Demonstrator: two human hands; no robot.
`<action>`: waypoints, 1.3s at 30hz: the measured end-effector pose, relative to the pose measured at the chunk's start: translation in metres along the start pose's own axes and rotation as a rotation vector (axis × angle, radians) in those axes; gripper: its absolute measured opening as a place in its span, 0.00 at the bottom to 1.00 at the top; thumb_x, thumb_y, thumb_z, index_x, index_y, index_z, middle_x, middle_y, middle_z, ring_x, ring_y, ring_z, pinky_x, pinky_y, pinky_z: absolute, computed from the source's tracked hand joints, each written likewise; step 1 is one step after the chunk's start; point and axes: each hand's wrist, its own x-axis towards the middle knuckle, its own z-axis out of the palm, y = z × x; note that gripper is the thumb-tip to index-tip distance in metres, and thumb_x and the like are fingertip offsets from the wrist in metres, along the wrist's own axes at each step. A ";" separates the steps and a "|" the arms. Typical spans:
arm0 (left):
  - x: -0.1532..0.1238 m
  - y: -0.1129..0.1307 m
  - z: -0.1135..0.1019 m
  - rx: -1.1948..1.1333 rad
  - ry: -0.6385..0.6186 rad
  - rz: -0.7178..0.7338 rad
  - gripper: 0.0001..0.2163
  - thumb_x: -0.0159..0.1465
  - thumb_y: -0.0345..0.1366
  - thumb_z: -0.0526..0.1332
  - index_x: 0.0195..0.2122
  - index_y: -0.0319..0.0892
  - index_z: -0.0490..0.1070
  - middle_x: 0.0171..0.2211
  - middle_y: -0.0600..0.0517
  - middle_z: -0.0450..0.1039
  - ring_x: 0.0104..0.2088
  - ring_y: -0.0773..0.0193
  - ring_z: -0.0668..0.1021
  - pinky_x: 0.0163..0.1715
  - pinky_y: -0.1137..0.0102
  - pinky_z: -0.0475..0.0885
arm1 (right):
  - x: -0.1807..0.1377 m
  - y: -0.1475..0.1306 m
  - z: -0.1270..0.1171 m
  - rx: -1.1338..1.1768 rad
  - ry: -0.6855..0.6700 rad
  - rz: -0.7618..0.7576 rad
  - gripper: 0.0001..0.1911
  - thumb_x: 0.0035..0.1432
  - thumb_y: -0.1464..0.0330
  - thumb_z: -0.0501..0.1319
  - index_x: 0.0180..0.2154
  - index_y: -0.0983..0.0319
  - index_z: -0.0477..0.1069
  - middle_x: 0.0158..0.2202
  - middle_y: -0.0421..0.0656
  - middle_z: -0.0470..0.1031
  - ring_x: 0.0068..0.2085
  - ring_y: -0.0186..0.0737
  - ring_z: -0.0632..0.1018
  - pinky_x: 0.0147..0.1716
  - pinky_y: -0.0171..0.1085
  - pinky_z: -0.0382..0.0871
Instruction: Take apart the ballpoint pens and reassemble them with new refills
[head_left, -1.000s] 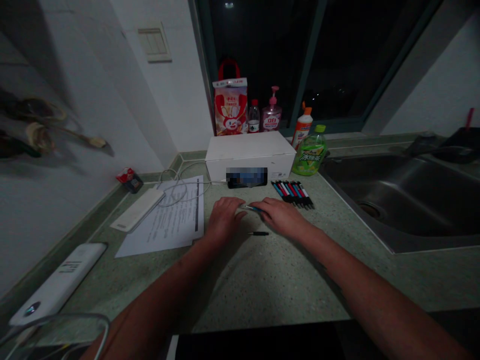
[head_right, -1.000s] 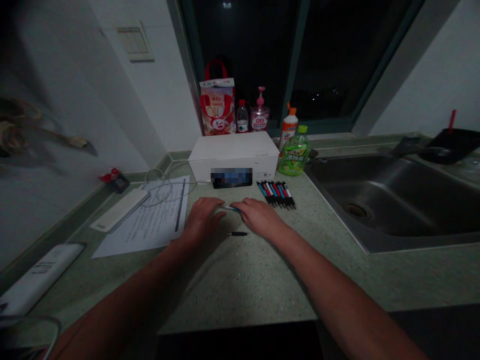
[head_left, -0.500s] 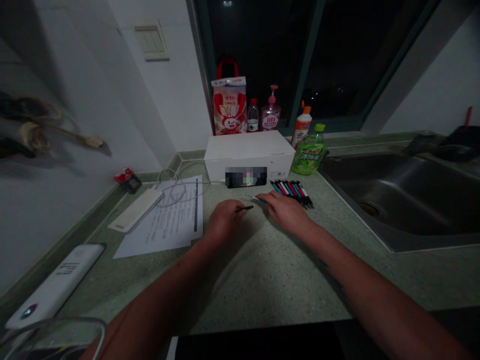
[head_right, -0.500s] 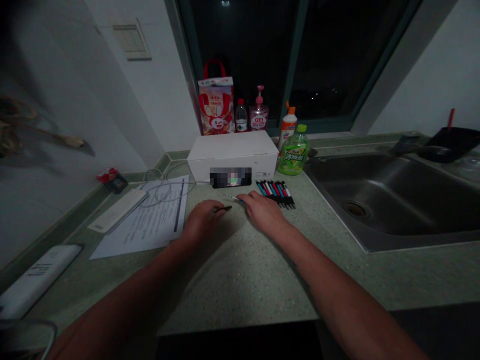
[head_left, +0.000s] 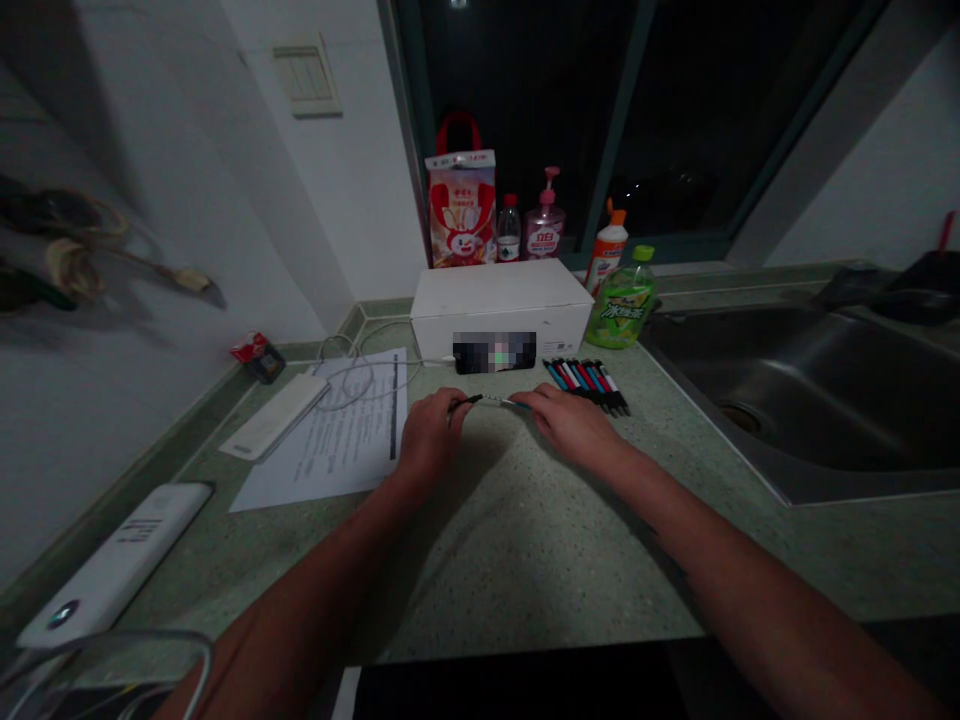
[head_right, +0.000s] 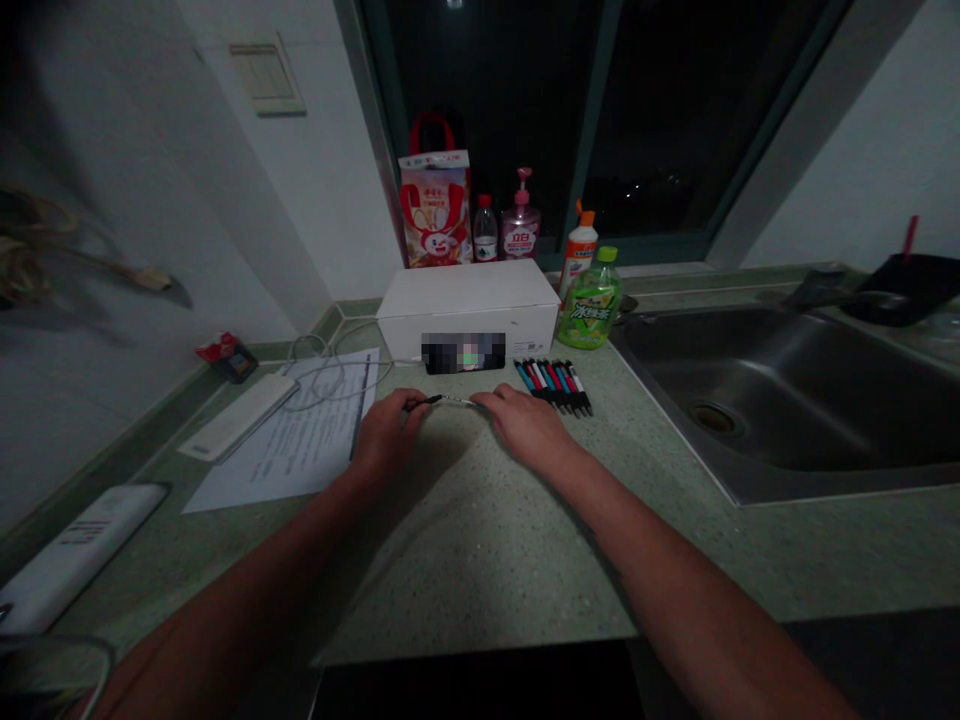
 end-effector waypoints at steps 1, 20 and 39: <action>0.000 0.000 0.000 0.002 0.006 -0.004 0.07 0.67 0.36 0.59 0.42 0.43 0.75 0.41 0.48 0.79 0.43 0.55 0.77 0.45 0.62 0.68 | 0.000 0.000 0.000 -0.005 0.006 -0.001 0.23 0.68 0.77 0.55 0.61 0.53 0.68 0.51 0.45 0.73 0.46 0.45 0.77 0.42 0.38 0.70; -0.005 -0.003 0.011 -0.169 -0.201 0.175 0.07 0.66 0.33 0.60 0.40 0.43 0.78 0.40 0.49 0.80 0.43 0.57 0.78 0.46 0.62 0.70 | 0.000 -0.005 0.011 0.163 0.116 -0.227 0.13 0.64 0.78 0.62 0.48 0.60 0.74 0.43 0.45 0.74 0.47 0.45 0.74 0.46 0.40 0.69; -0.005 -0.002 0.011 -0.470 -0.194 -0.048 0.09 0.64 0.42 0.60 0.36 0.43 0.74 0.31 0.50 0.78 0.35 0.60 0.79 0.40 0.65 0.73 | 0.003 -0.001 0.019 0.353 0.148 -0.187 0.10 0.70 0.75 0.56 0.48 0.62 0.74 0.42 0.45 0.74 0.45 0.43 0.75 0.45 0.40 0.69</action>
